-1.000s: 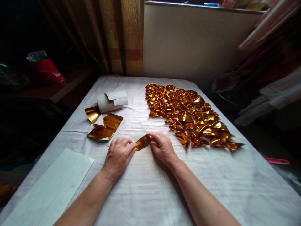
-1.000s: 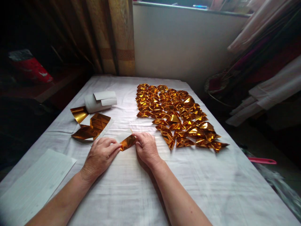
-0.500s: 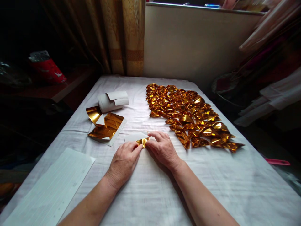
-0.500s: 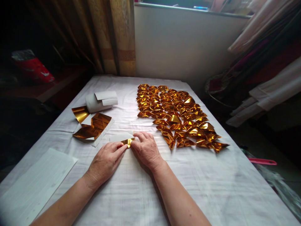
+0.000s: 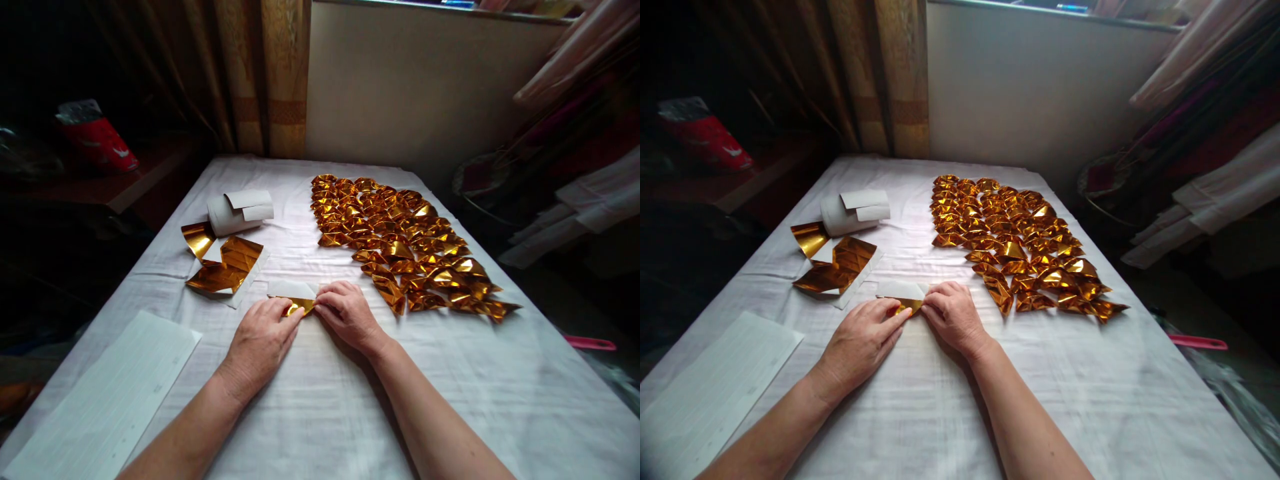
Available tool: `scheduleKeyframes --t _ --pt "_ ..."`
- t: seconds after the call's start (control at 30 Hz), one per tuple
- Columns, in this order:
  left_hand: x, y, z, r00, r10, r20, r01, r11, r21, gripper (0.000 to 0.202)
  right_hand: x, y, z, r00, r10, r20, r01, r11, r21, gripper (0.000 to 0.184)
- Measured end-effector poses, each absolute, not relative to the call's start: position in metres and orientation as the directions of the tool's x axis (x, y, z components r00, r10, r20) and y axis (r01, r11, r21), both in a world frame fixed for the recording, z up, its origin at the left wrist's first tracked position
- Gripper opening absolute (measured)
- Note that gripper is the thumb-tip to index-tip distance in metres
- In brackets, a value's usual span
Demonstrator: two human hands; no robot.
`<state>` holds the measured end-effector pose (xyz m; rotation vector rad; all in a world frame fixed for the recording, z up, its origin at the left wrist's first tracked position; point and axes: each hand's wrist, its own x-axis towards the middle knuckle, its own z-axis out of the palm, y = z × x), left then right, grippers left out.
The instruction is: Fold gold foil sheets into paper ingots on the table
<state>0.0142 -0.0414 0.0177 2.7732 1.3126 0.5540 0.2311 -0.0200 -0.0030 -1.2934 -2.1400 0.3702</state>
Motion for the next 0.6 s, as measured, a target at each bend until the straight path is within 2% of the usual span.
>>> scheduleKeyframes --t 0.2,0.6 --pt "0.014 -0.042 0.018 0.587 0.754 0.295 0.744 -0.647 0.171 0.03 0.218 -0.02 0.0 -0.251 0.899 0.359 0.765 0.411 -0.495 0.007" --pt "0.014 -0.044 0.02 0.597 0.754 0.273 0.745 -0.648 0.158 0.037 0.209 -0.02 0.0 -0.189 0.925 0.331 0.816 0.336 -0.471 0.01"
